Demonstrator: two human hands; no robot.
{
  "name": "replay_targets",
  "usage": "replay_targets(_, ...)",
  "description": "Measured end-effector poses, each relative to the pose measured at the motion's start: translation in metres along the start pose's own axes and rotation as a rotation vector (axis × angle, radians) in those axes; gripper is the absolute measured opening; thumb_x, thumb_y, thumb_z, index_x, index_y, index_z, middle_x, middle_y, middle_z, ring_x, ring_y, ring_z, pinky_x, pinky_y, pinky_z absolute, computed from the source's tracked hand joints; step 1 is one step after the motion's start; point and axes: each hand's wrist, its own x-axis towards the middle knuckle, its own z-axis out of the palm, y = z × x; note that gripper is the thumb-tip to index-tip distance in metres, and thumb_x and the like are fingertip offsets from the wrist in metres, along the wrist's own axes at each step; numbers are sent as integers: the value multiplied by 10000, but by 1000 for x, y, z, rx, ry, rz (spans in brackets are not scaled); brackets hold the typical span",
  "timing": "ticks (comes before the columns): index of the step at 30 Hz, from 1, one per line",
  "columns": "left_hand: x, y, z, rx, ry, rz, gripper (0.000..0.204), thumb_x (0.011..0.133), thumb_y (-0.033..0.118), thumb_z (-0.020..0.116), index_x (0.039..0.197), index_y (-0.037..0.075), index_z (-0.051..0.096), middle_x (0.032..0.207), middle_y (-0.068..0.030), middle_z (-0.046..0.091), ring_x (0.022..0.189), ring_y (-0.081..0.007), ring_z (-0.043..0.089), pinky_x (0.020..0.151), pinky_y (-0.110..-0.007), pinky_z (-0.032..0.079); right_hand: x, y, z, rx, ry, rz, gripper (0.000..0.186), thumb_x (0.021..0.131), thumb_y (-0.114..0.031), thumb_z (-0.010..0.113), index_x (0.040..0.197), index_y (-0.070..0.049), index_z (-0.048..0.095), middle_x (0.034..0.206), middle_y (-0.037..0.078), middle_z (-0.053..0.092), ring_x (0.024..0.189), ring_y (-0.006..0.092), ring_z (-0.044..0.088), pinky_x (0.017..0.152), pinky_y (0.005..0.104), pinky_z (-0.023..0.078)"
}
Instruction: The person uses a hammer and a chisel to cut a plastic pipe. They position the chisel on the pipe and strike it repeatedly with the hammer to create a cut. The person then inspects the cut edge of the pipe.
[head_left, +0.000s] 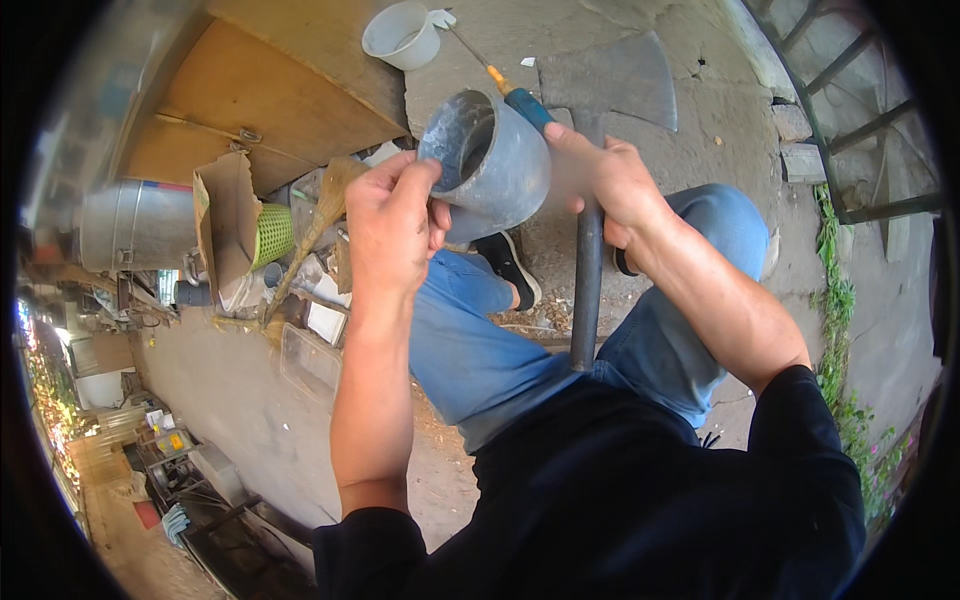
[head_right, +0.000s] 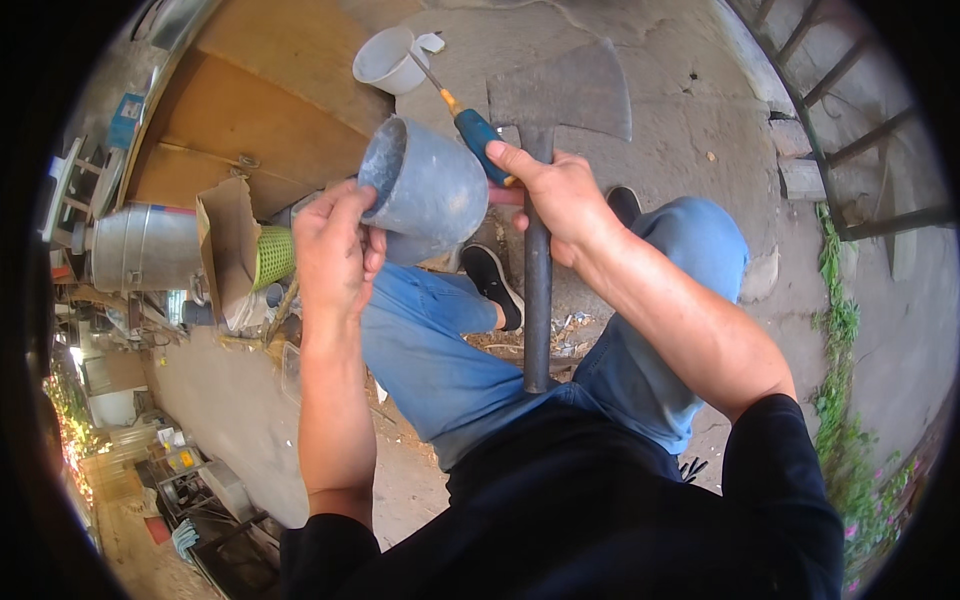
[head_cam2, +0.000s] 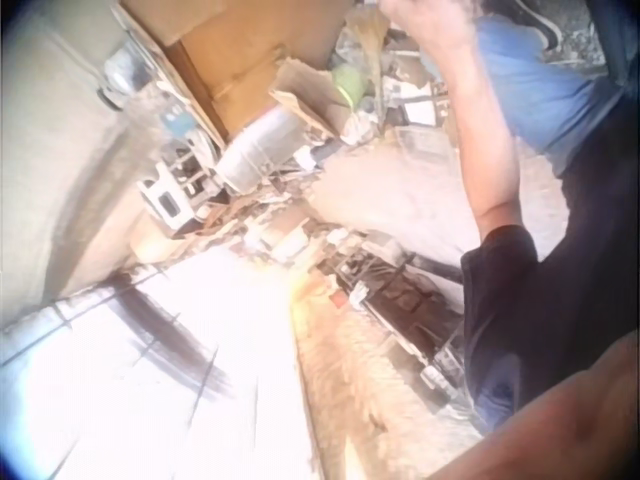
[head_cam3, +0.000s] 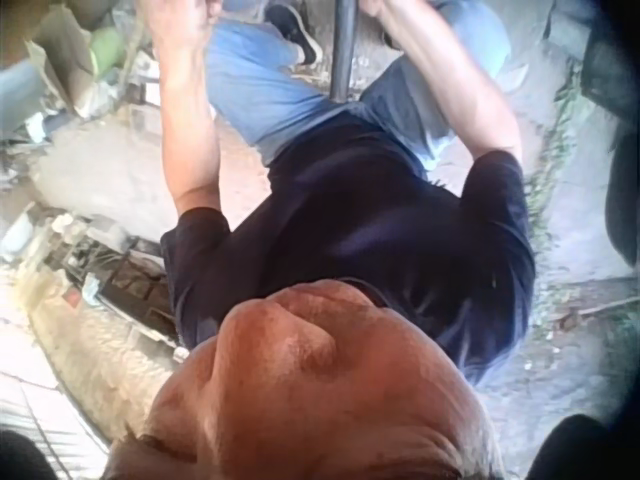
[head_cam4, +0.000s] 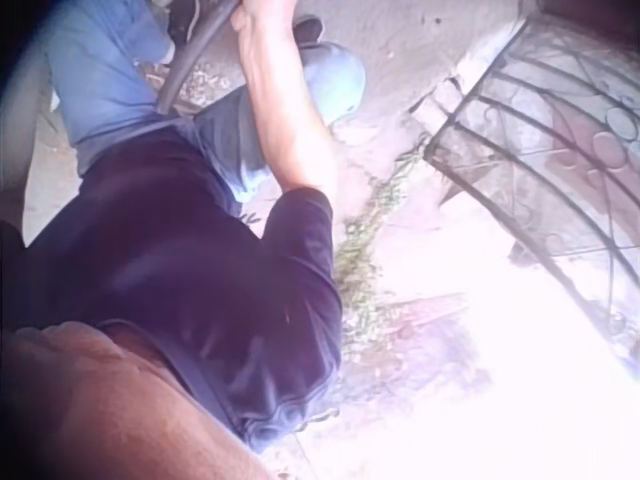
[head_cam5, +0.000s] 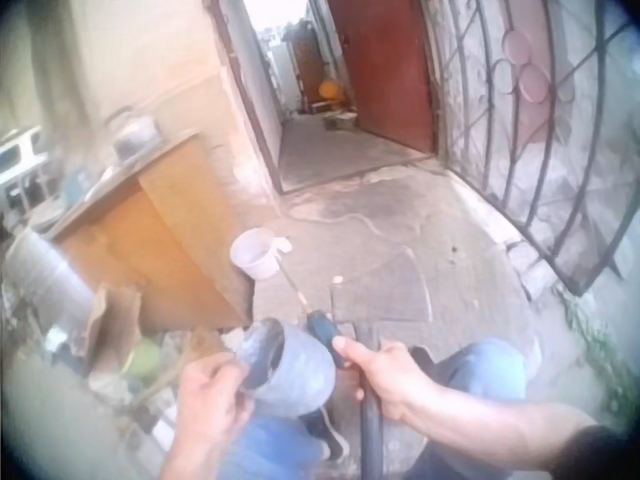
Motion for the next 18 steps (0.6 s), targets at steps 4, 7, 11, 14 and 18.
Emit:
replay_targets(4, -1, 5, 8, 15, -24, 10, 188, 904, 133, 589, 840, -30, 658, 541, -57, 542, 382, -82, 418, 358, -238, 294, -5, -7, -7, 15, -31, -22, 353, 909, -295, 772, 871, 4, 587, 717, 44, 574, 486, 101, 470, 408, 245, 355)
replay_targets(7, -6, 10, 13, 32, -33, 7, 193, 905, 130, 585, 857, -39, 666, 543, -58, 540, 386, -80, 416, 363, -239, 295, -8, -8, -11, 42, -31, -21, 356, 908, -298, 773, 890, 7, 590, 722, 45, 576, 485, 101, 468, 407, 246, 353)
replay_targets(11, -11, 13, 14, 64, -21, 33, 209, 909, 120, 580, 908, -62, 682, 562, -51, 545, 402, -74, 430, 371, -236, 308, -10, -5, -12, 40, -48, -18, 350, 910, -298, 770, 918, 8, 600, 735, 45, 584, 505, 98, 485, 407, 243, 363)
replay_targets(14, -13, 16, 13, 76, 13, 51, 229, 914, 117, 584, 963, -75, 696, 593, -41, 563, 426, -70, 453, 385, -232, 330, -11, -8, -10, 46, -88, -9, 373, 904, -310, 778, 962, 17, 608, 807, 81, 629, 611, 126, 569, 423, 240, 392)
replay_targets(18, -13, 17, 5, 114, 30, 69, 273, 926, 115, 603, 1083, -85, 703, 702, -40, 637, 437, -60, 449, 388, -202, 324, -10, -8, -9, 43, -134, 3, 415, 893, -333, 792, 1031, 26, 635, 940, 145, 711, 806, 181, 711, 461, 240, 442)
